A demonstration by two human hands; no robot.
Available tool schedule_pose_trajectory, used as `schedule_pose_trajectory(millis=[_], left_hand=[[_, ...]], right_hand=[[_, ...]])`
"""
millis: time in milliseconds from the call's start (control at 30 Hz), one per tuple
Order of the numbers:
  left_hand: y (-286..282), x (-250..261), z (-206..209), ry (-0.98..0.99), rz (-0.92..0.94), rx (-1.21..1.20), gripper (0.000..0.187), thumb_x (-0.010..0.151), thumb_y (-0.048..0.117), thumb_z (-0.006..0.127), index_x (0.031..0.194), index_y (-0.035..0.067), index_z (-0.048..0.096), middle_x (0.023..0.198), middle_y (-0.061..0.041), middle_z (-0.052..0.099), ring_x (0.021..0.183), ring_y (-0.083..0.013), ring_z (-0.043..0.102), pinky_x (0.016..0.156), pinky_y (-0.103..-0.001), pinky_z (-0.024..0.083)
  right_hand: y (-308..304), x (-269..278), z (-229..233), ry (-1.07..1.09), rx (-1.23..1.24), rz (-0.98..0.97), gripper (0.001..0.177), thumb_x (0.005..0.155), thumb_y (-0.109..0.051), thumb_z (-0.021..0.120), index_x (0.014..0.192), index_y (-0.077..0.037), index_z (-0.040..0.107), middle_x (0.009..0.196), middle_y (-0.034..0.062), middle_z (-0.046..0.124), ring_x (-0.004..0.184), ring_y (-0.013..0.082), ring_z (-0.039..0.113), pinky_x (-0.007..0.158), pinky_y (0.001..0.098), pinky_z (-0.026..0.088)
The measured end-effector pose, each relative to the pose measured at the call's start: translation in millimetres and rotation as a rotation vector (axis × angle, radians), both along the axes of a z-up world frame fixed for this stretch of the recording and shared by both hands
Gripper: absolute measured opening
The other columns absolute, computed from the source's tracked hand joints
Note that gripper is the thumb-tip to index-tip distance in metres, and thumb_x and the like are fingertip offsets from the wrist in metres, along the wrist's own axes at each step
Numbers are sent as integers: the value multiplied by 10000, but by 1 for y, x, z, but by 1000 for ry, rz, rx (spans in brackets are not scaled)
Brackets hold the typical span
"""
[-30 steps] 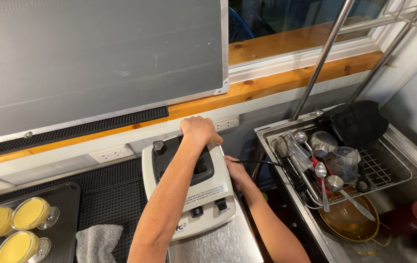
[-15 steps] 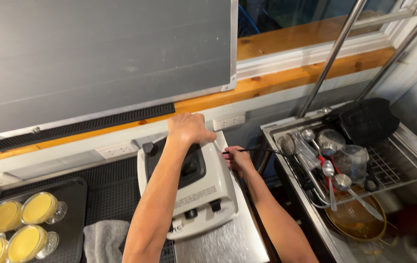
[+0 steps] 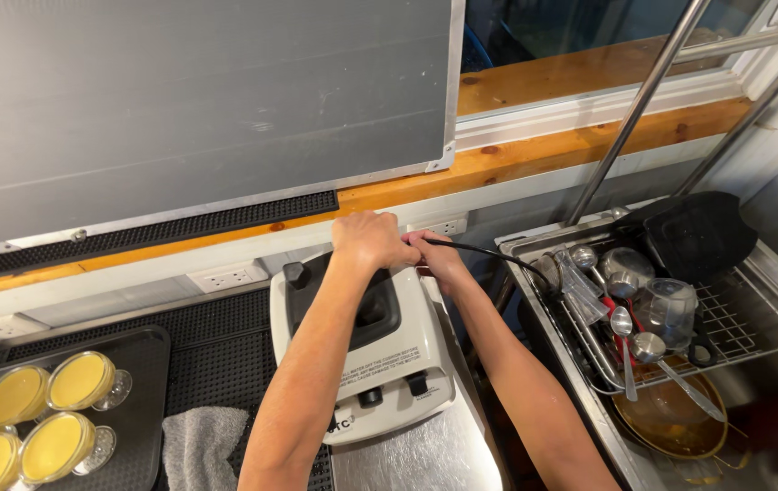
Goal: The person wipes a countertop, moves a blender base, assembles the blender jar, retrieves a cocoa powder container, and scoops ice into a measuring cup. The person does not blend or pour any mixture in this clip.
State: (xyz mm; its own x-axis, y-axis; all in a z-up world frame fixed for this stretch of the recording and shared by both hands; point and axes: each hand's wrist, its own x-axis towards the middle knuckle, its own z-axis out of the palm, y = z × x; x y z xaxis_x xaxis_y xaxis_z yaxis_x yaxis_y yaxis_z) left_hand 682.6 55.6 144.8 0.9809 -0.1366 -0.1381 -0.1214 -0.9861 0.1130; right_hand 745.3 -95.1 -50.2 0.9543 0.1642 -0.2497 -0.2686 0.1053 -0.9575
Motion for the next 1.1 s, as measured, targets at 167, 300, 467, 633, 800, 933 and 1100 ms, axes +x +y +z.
schedule_pose_trajectory(millis=[167, 300, 467, 633, 800, 933, 1100], left_hand=[[-17, 10, -11, 26, -4, 39, 555, 670, 510, 768, 1074, 130, 796, 1103, -119, 749, 1055, -302, 721, 859, -464, 576], [-27, 14, -14, 83, 0, 83, 593, 662, 521, 799, 1118, 142, 782, 1155, -102, 736, 1077, -310, 706, 899, -569, 539], [-36, 13, -15, 107, -2, 94, 589, 657, 475, 802, 1160, 172, 774, 1178, -90, 730, 1094, -302, 702, 928, -591, 522], [-46, 15, -21, 115, -6, 130, 604, 676, 493, 802, 1192, 183, 757, 1200, -75, 711, 1119, -294, 681, 926, -611, 523], [-50, 17, -23, 119, -22, 144, 594, 698, 516, 805, 1191, 187, 764, 1205, -72, 719, 1125, -293, 684, 936, -616, 523], [-46, 18, -22, 104, 1, 97, 619, 694, 494, 845, 1203, 155, 745, 1219, -78, 711, 1153, -295, 673, 971, -618, 495], [-32, 2, -10, -241, 8, -17, 659, 739, 410, 853, 1263, 61, 658, 1152, -151, 725, 1121, -346, 665, 937, -569, 492]], right_hand=[[-2, 2, 6, -239, -124, 61, 207, 906, -281, 731, 1002, -99, 749, 843, -21, 686, 745, 79, 582, 639, 256, 470], [-11, 2, 21, -423, -402, 46, 225, 776, -212, 800, 931, -61, 737, 753, -20, 672, 697, 77, 579, 614, 255, 465], [-21, 2, 48, -457, -591, 53, 224, 760, -155, 783, 956, -54, 745, 721, -6, 669, 657, 106, 617, 599, 267, 468], [-36, -1, 77, -161, -184, 141, 156, 830, -117, 706, 974, -64, 733, 817, 16, 713, 701, 134, 656, 596, 329, 565], [-43, -21, 91, -61, -139, 91, 185, 857, -159, 681, 1033, -118, 719, 880, -2, 722, 754, 116, 686, 642, 306, 581], [-32, -15, 67, -119, -118, 39, 197, 882, -205, 687, 1046, -110, 741, 871, -2, 705, 732, 98, 640, 613, 278, 531], [-12, 15, 36, -174, 27, 36, 243, 949, -187, 709, 1042, 37, 700, 856, 70, 662, 648, 152, 534, 534, 309, 389]])
